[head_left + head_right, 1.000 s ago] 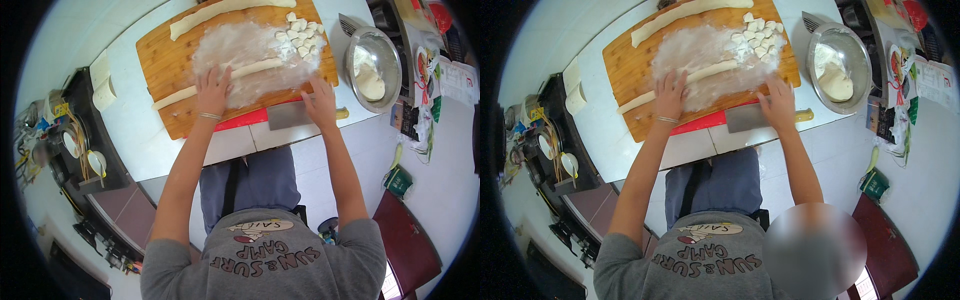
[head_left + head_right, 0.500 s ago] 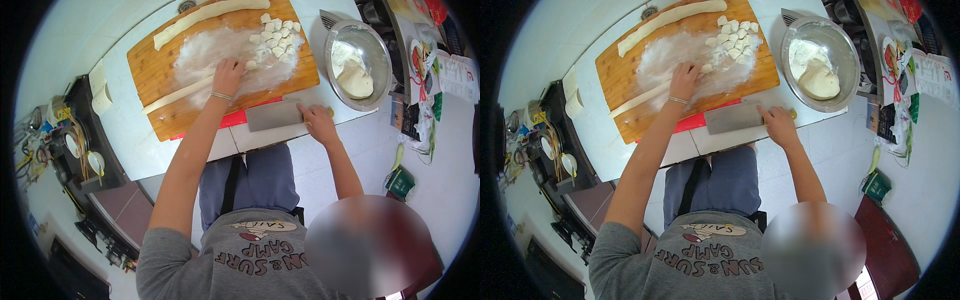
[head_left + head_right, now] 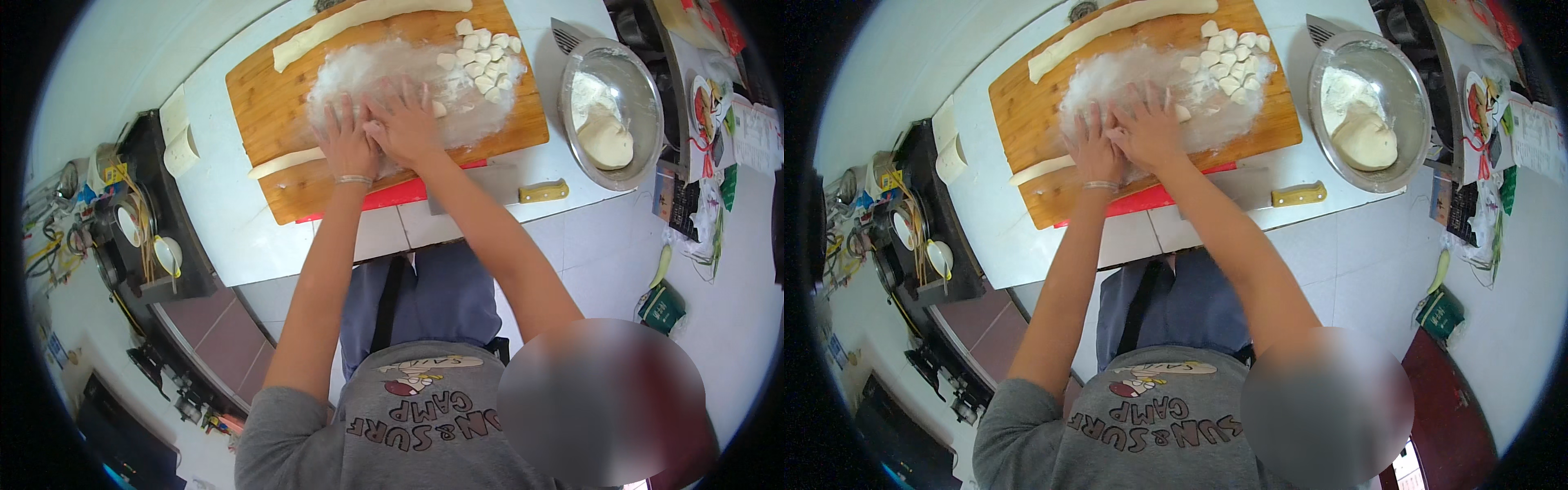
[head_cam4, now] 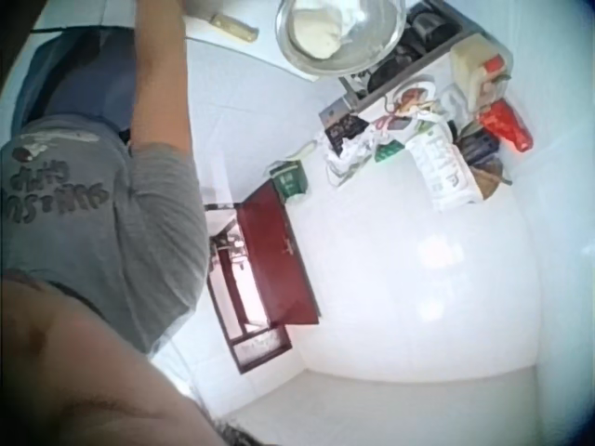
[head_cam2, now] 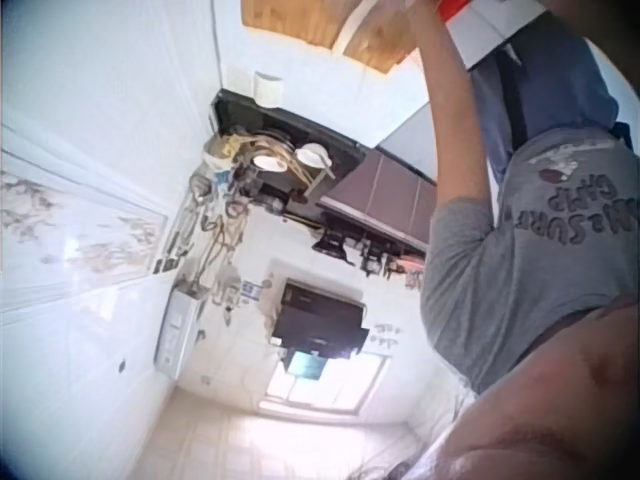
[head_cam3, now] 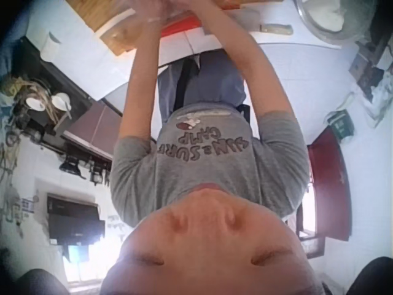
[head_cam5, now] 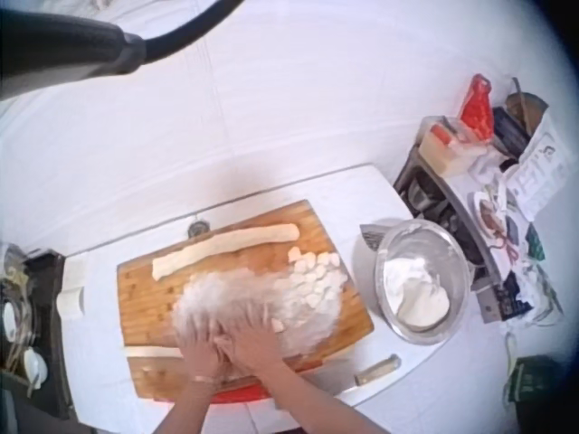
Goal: The person rolls a long piece of dough on a floured wooden cutting board using a rolling pin. They then use a knife to cut the rolled dough into small, uniform pieces. The process is repeated with another piece of dough.
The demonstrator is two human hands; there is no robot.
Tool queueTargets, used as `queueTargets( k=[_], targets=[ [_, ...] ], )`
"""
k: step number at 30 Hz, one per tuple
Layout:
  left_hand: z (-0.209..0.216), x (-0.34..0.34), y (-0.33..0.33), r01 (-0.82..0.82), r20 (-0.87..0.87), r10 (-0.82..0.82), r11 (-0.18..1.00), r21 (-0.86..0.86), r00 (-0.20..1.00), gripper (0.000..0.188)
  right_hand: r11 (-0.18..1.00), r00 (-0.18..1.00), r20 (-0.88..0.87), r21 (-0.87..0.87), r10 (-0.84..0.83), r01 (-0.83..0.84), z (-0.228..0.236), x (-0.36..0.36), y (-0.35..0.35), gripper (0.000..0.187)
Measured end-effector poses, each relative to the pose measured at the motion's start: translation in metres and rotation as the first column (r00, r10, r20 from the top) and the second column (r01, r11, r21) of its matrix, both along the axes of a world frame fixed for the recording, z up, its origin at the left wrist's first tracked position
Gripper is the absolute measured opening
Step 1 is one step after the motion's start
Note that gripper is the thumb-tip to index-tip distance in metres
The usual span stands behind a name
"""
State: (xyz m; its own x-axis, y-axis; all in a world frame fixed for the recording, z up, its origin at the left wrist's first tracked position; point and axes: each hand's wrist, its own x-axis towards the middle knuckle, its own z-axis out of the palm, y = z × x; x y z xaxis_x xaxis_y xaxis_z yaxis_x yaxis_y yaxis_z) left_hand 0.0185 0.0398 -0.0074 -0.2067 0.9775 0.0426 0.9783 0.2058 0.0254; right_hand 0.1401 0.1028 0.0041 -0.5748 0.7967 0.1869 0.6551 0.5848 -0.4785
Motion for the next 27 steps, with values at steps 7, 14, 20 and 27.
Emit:
queueTargets(
  k=[7, 14, 20, 27],
  targets=[
    [0.013, -0.033, -0.026, -0.186, -0.009, 0.187, 0.976, -0.116, 0.982, 0.053, 0.998, 0.985, 0.172, 0.063, -0.021, 0.01, 0.002, 0.022, -0.008, 0.051],
    [-0.001, -0.094, 0.0, -0.256, 0.06, 0.254, 0.966, 0.035, 0.965, 0.051, 0.951, 0.999, 0.004, 0.308, -0.045, 0.041, -0.016, -0.017, 0.059, 0.052],
    [0.012, -0.072, -0.106, -0.013, 0.091, 0.019, 0.998, -0.068, 0.996, 0.051, 0.997, 0.965, 0.255, -0.011, -0.068, 0.074, 0.015, 0.04, -0.022, 0.054],
    [0.003, -0.143, -0.04, -0.328, 0.05, 0.328, 0.945, -0.02, 0.943, 0.053, 0.962, 0.928, 0.3, 0.222, -0.22, 0.156, -0.002, 0.003, 0.034, 0.053]
  ],
)
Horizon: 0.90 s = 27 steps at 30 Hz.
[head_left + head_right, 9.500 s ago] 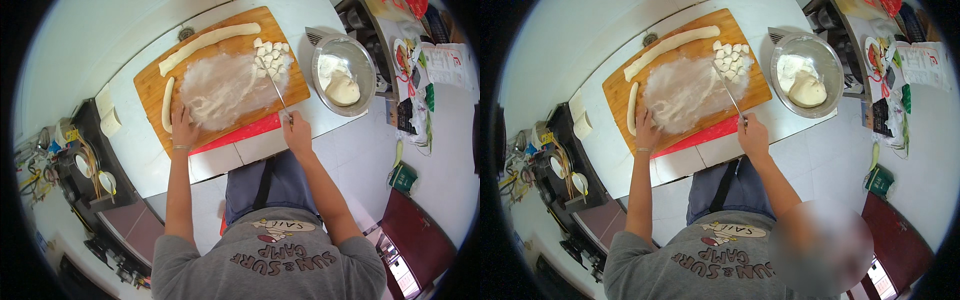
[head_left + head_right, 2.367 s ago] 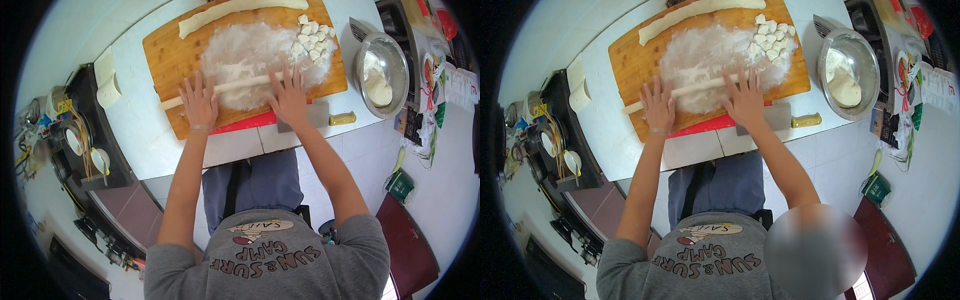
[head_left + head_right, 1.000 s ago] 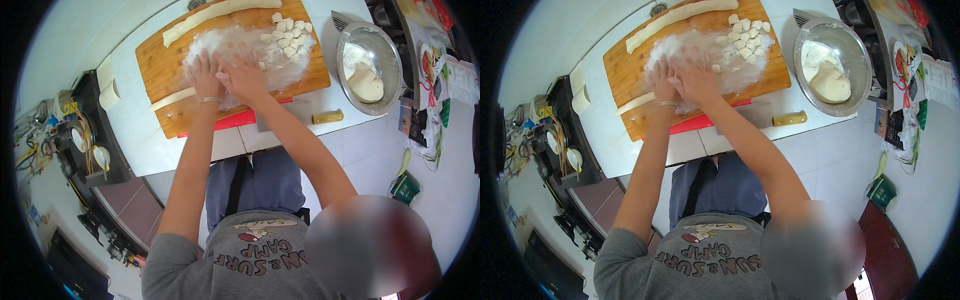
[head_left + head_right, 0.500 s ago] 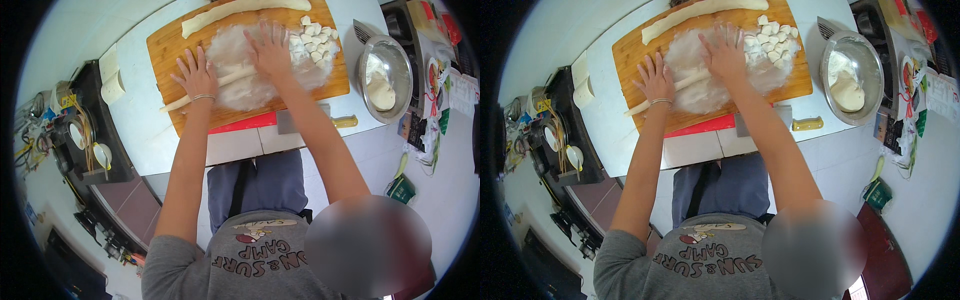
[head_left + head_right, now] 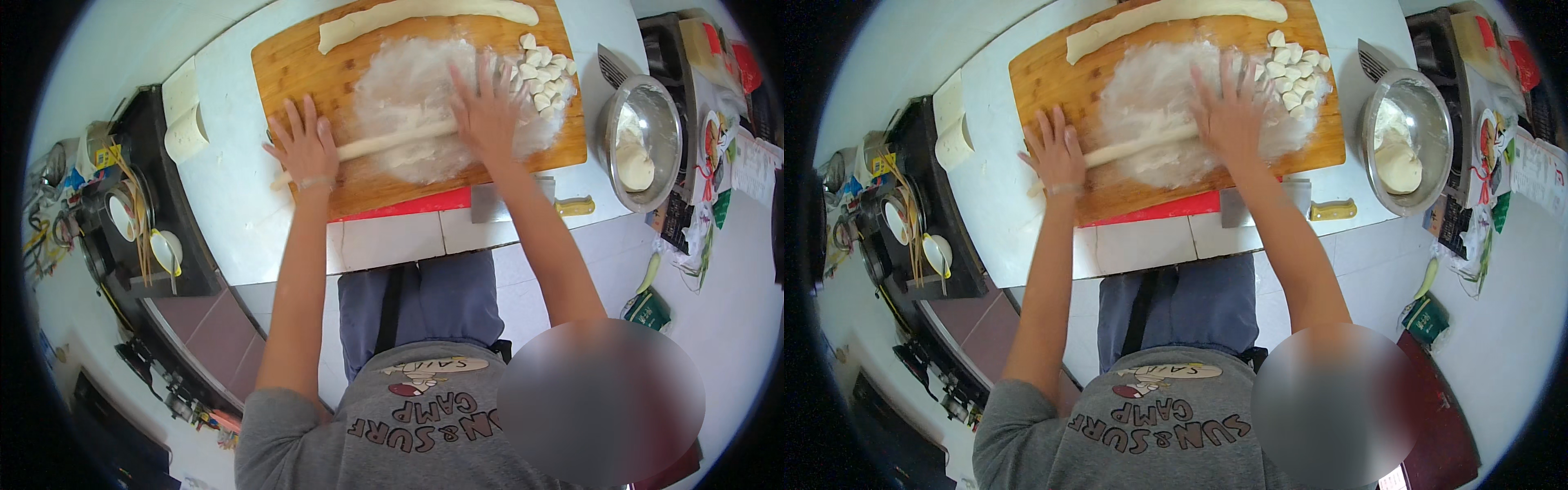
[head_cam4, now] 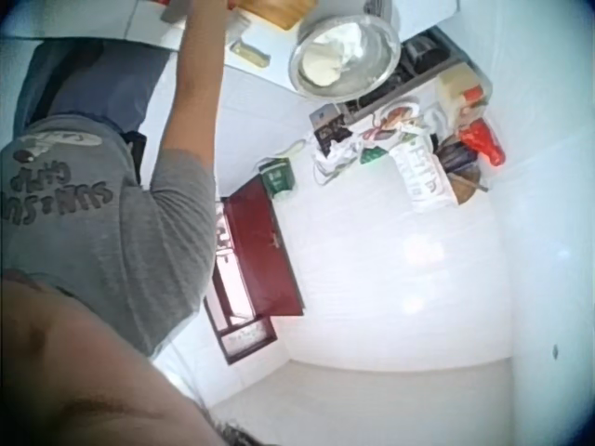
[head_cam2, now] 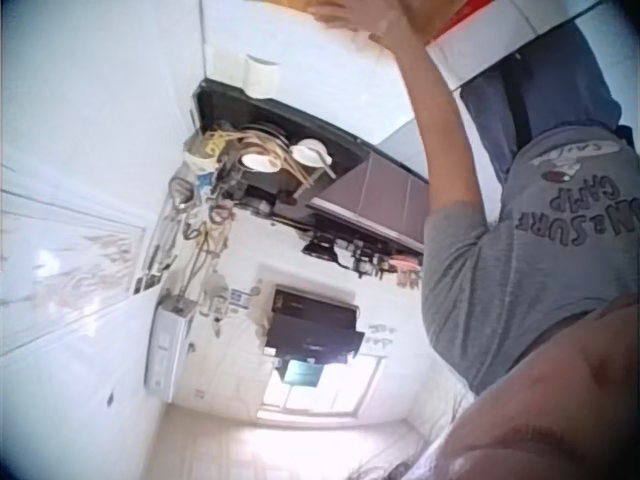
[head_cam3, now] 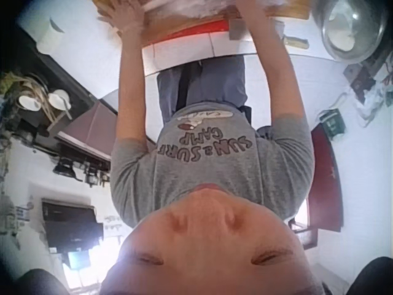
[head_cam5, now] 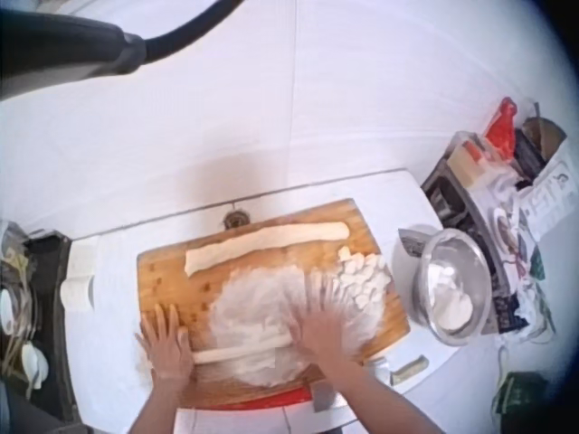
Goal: The person rolls a long piece of dough on a floured wooden cutting board using a rolling pin. They then use a knife to cut the rolled dough into small, uniform pieces. The process is repeated with another piece of dough.
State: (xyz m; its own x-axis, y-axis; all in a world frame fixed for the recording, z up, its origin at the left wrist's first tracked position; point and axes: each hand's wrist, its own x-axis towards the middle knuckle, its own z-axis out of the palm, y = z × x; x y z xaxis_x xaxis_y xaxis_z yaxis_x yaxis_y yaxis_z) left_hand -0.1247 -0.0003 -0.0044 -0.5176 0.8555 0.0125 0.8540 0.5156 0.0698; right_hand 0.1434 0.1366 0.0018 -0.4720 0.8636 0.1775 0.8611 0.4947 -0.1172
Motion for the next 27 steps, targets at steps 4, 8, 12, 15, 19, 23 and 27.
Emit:
queueTargets(
  k=[4, 8, 12, 15, 19, 23, 27],
  targets=[
    [-0.004, -0.02, 0.007, -0.047, 0.019, 0.047, 0.999, 0.001, 0.999, 0.054, 0.997, 0.992, -0.122, 0.074, 0.028, -0.019, -0.016, -0.001, 0.022, 0.053],
    [-0.007, -0.003, -0.051, 0.015, 0.048, -0.013, 0.999, -0.037, 0.999, 0.055, 0.996, 1.0, -0.022, -0.091, -0.009, 0.007, 0.0, 0.025, -0.012, 0.054],
    [-0.008, -0.005, -0.082, 0.024, 0.029, -0.024, 1.0, 0.0, 0.999, 0.056, 0.988, 0.998, -0.039, -0.146, -0.054, 0.047, 0.004, 0.039, -0.037, 0.056],
    [-0.009, -0.028, -0.064, -0.035, -0.013, 0.035, 0.999, 0.005, 0.999, 0.056, 0.995, 0.997, -0.04, -0.078, -0.072, 0.069, 0.001, 0.022, -0.02, 0.057],
    [0.026, -0.032, -0.036, -0.235, -0.013, 0.235, 0.969, -0.072, 0.972, 0.065, 0.992, 0.986, -0.12, 0.033, -0.119, 0.124, 0.001, 0.001, 0.017, 0.058],
    [0.036, -0.029, -0.051, -0.534, 0.178, 0.65, 0.726, -0.433, 0.739, 0.079, 0.993, 0.976, -0.201, 0.06, -0.089, 0.103, 0.008, -0.002, 0.014, 0.059],
    [0.037, -0.033, -0.054, -0.692, 0.519, 0.715, 0.662, -0.287, 0.469, 0.068, 1.0, 0.973, -0.23, -0.008, -0.009, 0.007, 0.01, -0.001, -0.011, 0.059]
  ],
)
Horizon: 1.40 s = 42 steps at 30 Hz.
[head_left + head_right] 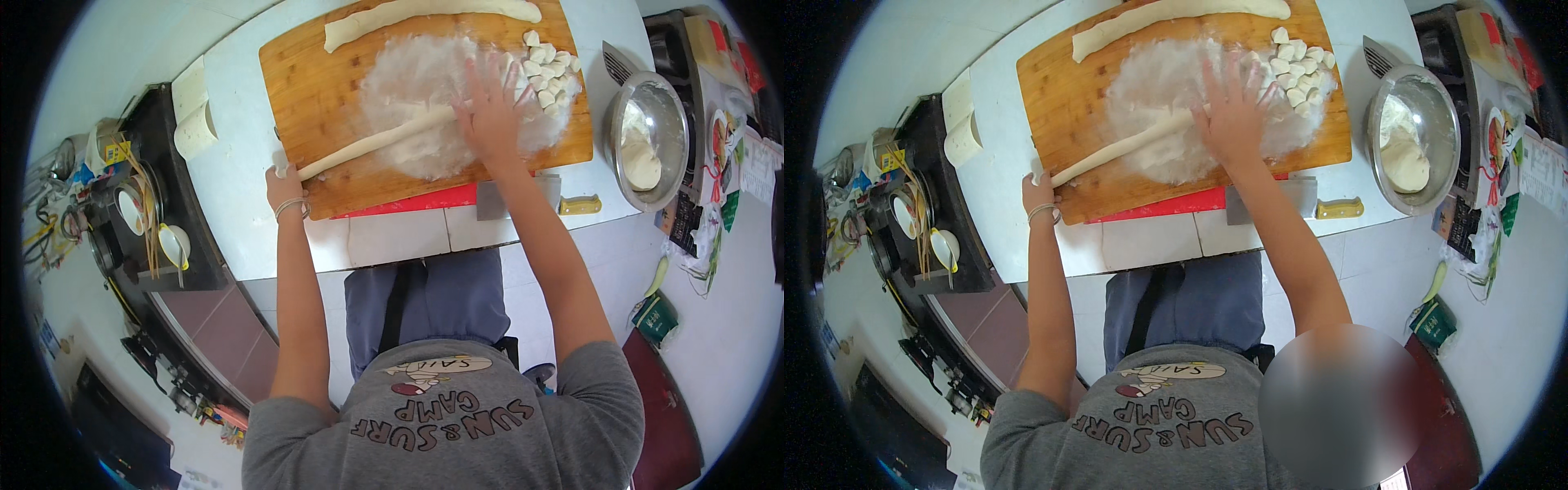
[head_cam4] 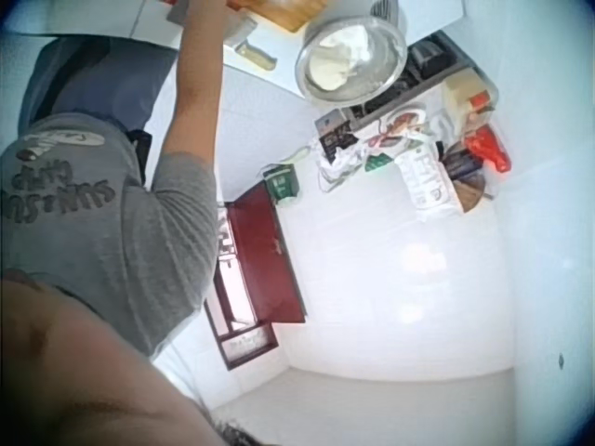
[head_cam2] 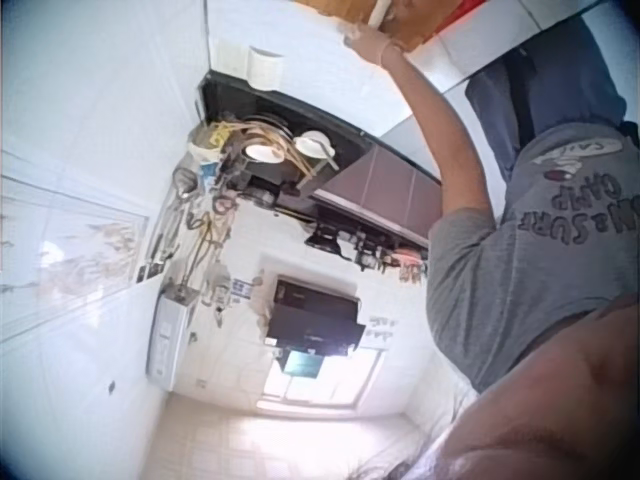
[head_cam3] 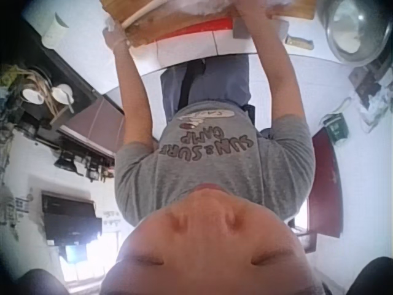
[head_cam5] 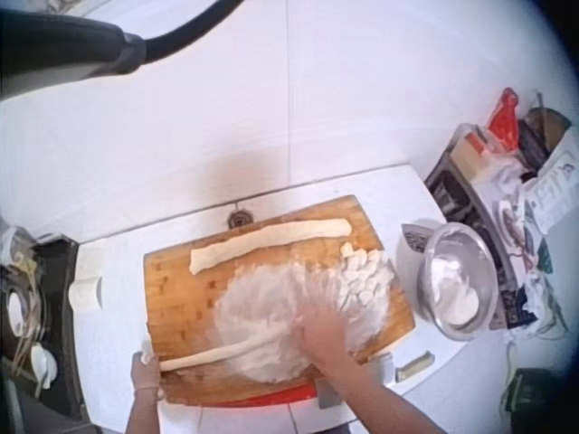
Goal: The person rolls a long piece of dough on a floured wooden cutting board using a rolling pin. They then use a knife to cut the rolled dough into small, uniform pieces. The process is repeated with another piece of dough.
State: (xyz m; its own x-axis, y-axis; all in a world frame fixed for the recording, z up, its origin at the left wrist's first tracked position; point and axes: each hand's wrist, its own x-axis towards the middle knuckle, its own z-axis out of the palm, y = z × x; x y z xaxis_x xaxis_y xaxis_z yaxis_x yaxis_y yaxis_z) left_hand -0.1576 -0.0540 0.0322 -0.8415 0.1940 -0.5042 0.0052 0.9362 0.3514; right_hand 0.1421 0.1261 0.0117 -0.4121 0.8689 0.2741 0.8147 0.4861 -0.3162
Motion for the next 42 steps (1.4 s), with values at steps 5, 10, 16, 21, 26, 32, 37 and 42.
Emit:
queueTargets(
  k=[5, 10, 16, 21, 26, 32, 37, 42],
  targets=[
    [-0.001, 0.004, 0.012, 0.555, -0.493, -0.365, 0.768, 0.321, 0.79, 0.055, 0.952, 0.955, -0.046, -0.079, 0.293, -0.296, -0.001, 0.022, -0.002, 0.057],
    [0.012, 0.004, 0.066, 0.893, -0.721, -0.612, 0.45, 0.021, 0.325, 0.056, 0.921, 0.922, -0.107, -0.081, 0.372, -0.381, 0.008, 0.03, 0.0, 0.054],
    [-0.005, 0.039, 0.048, 0.998, -0.51, -0.857, 0.054, 0.042, 0.068, 0.046, 0.873, 0.885, -0.017, -0.151, 0.466, -0.463, -0.003, 0.052, 0.02, 0.053],
    [0.015, 0.019, 0.053, 0.995, -0.49, -0.865, 0.092, 0.046, 0.103, 0.049, 0.908, 0.925, -0.008, -0.189, 0.379, -0.374, 0.022, 0.04, 0.022, 0.051],
    [-0.018, 0.075, 0.1, 0.953, -0.682, -0.674, 0.276, 0.124, 0.284, 0.049, 0.976, 0.975, -0.044, 0.019, 0.218, -0.218, 0.013, -0.05, 0.005, 0.05],
    [-0.019, 0.107, 0.029, 0.953, -0.523, -0.84, 0.262, -0.151, 0.148, 0.054, 0.956, 0.965, 0.093, -0.189, 0.244, -0.224, 0.002, -0.006, -0.064, 0.055],
    [-0.023, 0.066, 0.016, 0.992, -0.436, -0.894, 0.122, -0.018, 0.102, 0.054, 0.955, 0.965, 0.066, -0.174, 0.255, -0.24, 0.007, 0.007, -0.07, 0.053],
    [-0.024, 0.035, 0.08, 0.993, -0.587, -0.808, 0.102, -0.051, 0.053, 0.053, 0.983, 0.985, 0.055, 0.071, 0.165, -0.169, -0.021, -0.032, 0.009, 0.052]
  ],
)
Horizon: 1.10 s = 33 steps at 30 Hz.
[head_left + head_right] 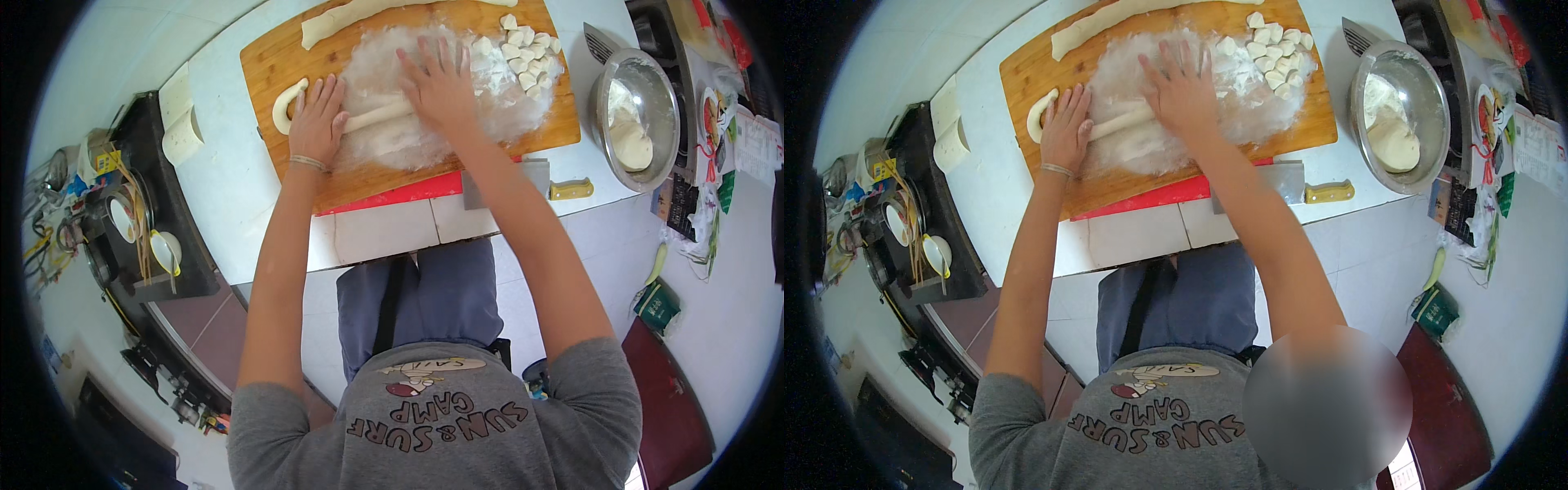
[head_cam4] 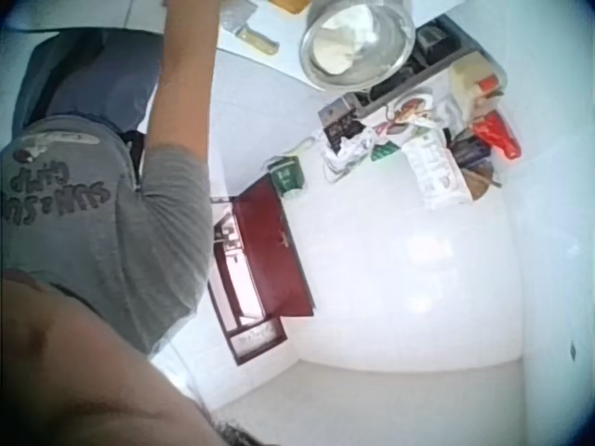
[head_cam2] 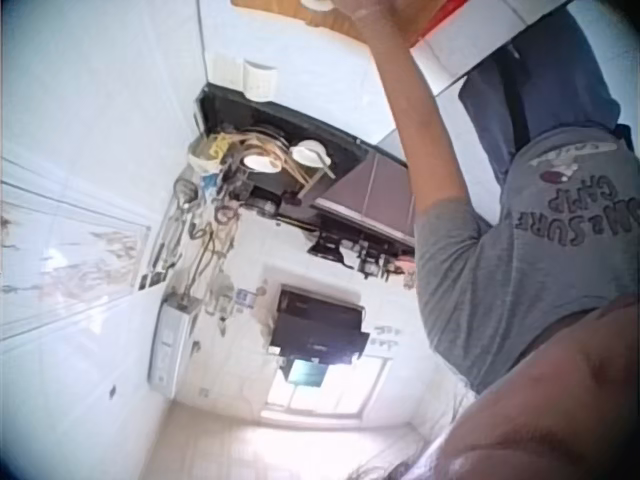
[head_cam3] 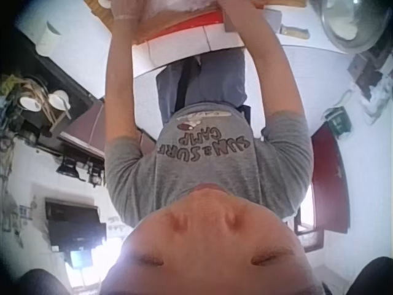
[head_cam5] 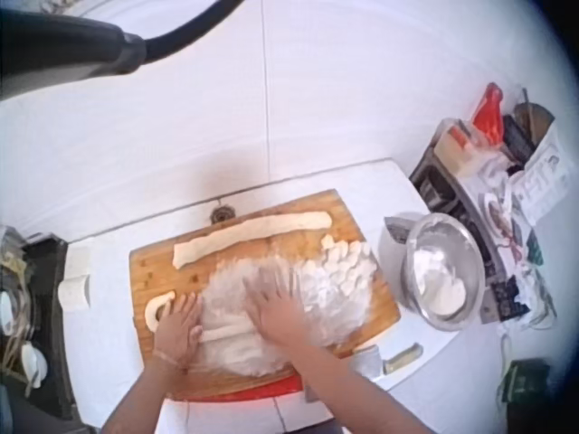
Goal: The person rolls a long piece of dough on a floured wooden cutting board using a rolling pin. They then use a knife to cut the rolled dough into small, uniform pieces. The process is repeated with another piece of dough.
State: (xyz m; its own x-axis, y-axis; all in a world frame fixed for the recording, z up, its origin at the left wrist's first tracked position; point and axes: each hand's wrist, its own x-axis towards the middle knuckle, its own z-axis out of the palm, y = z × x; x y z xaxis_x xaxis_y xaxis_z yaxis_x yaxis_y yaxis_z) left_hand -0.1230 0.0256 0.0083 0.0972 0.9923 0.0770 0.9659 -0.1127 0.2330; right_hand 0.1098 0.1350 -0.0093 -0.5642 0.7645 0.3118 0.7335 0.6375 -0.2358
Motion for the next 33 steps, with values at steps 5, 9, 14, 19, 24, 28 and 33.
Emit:
queueTargets(
  k=[5, 9, 14, 19, 24, 28, 33],
  targets=[
    [0.013, 0.012, -0.045, -0.043, -0.044, 0.037, 0.989, -0.14, 0.998, 0.053, 0.992, 0.992, 0.072, -0.086, 0.101, -0.095, 0.007, 0.032, -0.022, 0.055],
    [0.005, -0.006, -0.094, -0.015, -0.014, 0.013, 0.987, -0.159, 1.0, 0.053, 0.976, 0.992, 0.114, -0.217, 0.045, -0.019, 0.022, 0.061, -0.082, 0.058],
    [0.007, -0.024, -0.054, -0.046, -0.029, 0.042, 0.987, -0.152, 0.999, 0.052, 0.989, 0.988, 0.142, -0.123, -0.059, 0.077, 0.02, 0.038, -0.044, 0.059],
    [0.004, -0.008, -0.029, -0.083, 0.004, 0.083, 0.996, -0.019, 0.997, 0.054, 0.994, 0.995, 0.032, -0.046, -0.094, 0.095, 0.032, 0.043, -0.005, 0.058],
    [0.0, 0.053, -0.015, 0.042, 0.072, -0.045, 0.998, 0.044, 0.996, 0.051, 0.976, 0.992, -0.083, -0.205, -0.096, 0.077, 0.064, 0.158, -0.038, 0.055],
    [-0.004, 0.101, 0.01, 0.081, 0.174, -0.11, 0.983, 0.165, 0.979, 0.045, 0.92, 0.989, 0.097, -0.366, -0.109, 0.137, 0.061, 0.241, -0.088, 0.051],
    [-0.003, 0.139, 0.032, 0.08, 0.239, -0.127, 0.977, 0.196, 0.963, 0.035, 0.922, 0.97, 0.244, -0.373, -0.01, 0.104, 0.038, 0.282, -0.111, 0.049]
  ],
)
